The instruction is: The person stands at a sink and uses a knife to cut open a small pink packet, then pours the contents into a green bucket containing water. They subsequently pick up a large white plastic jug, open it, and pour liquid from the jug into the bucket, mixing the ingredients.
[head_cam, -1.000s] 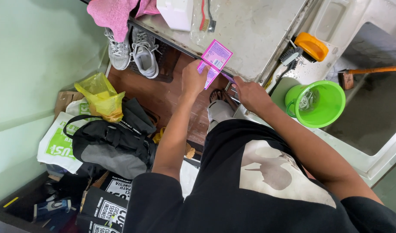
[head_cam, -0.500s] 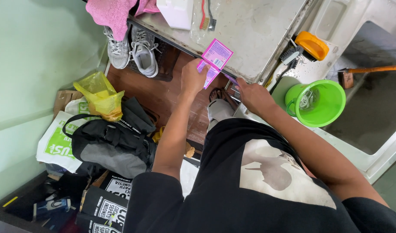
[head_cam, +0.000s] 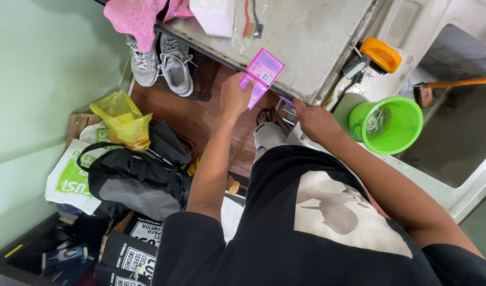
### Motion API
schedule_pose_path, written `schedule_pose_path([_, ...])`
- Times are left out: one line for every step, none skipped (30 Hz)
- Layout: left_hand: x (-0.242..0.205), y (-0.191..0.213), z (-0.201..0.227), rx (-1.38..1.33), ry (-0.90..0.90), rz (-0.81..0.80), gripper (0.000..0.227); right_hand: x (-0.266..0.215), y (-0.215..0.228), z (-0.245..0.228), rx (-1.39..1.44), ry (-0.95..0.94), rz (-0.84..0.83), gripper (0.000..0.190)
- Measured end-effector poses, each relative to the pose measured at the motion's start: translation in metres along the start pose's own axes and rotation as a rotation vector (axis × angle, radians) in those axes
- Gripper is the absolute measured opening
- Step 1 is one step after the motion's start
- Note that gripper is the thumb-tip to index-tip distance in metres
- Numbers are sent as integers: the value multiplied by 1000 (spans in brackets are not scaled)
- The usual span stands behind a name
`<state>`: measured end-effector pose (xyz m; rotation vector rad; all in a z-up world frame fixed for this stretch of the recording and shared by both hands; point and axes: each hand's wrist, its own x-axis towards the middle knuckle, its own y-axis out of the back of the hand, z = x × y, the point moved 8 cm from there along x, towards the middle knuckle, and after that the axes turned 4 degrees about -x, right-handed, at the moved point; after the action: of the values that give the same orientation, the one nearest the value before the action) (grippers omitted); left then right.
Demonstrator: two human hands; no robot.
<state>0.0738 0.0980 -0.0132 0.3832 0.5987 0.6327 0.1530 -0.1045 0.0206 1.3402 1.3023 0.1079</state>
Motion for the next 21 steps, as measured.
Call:
schedule_pose_path([1, 0, -1, 6, -21, 8, 25, 0, -3, 2, -10, -9, -15, 34])
schedule_pose_path([2, 1, -1, 12, -42, 16, 20, 1, -5, 5, -21, -19, -30, 35])
schedule_pose_path([3, 3, -5, 13, -44, 16, 20, 2, -16, 12, -19, -19, -28, 35])
schedule_pose_path([4, 6, -6, 7, -61, 35, 19, 3, -30, 19, -44, -26, -59, 34])
schedule_pose_path([5, 9, -8, 1, -83, 49, 18, 3, -43, 27, -66, -37, -86, 34])
schedule_pose_path([5, 13, -6, 2, -89, 44, 18, -2, -50, 29, -63, -43, -82, 34])
schedule_pose_path([3, 19, -3, -10, -107, 62, 17, -7, -53, 28, -8, 0, -65, 34])
schedule_pose_path([1, 24, -1, -21, -125, 79, 16, -11, -58, 28, 48, 44, -48, 34])
schedule_pose_path([-2, 26, -2, -20, -111, 76, 16, -16, -60, 24, 50, 46, -62, 34])
schedule_pose_path([-6, 29, 0, -34, -119, 83, 16, -21, -51, 18, 83, 98, 61, 30])
schedule_pose_path([-1, 35, 8, -48, -147, 100, 15, -19, -34, 14, 110, 151, 207, 27])
schedule_pose_path([1, 34, 5, -48, -153, 107, 15, -9, -35, 13, 107, 156, 214, 27])
schedule_pose_path([0, 31, 0, -48, -139, 96, 14, -6, -28, 13, 153, 138, 353, 25])
schedule_pose_path([-1, 27, -5, -48, -124, 86, 13, -5, -22, 15, 199, 119, 492, 31])
schedule_pose_path([-6, 23, -7, -45, -127, 81, 13, 8, -19, 12, 202, 114, 494, 31])
schedule_pose_path([-11, 19, -10, -55, -125, 79, 13, 18, -13, 12, 209, 83, 540, 34])
schedule_pose_path([-12, 19, -10, -65, -129, 87, 12, 33, -2, 11, 213, 59, 594, 37])
schedule_pose_path([-12, 14, -10, -64, -137, 92, 12, 47, 7, 6, 213, 63, 602, 37])
schedule_pose_path([-16, 10, -16, -101, -112, 93, 12, 61, 6, 2, 190, 26, 524, 42])
schedule_pose_path([-20, 6, -23, -137, -87, 94, 12, 74, 5, -3, 167, -10, 445, 48])
schedule_pose_path([-25, 3, -22, -134, -88, 94, 12, 80, 3, -4, 169, -10, 447, 48])
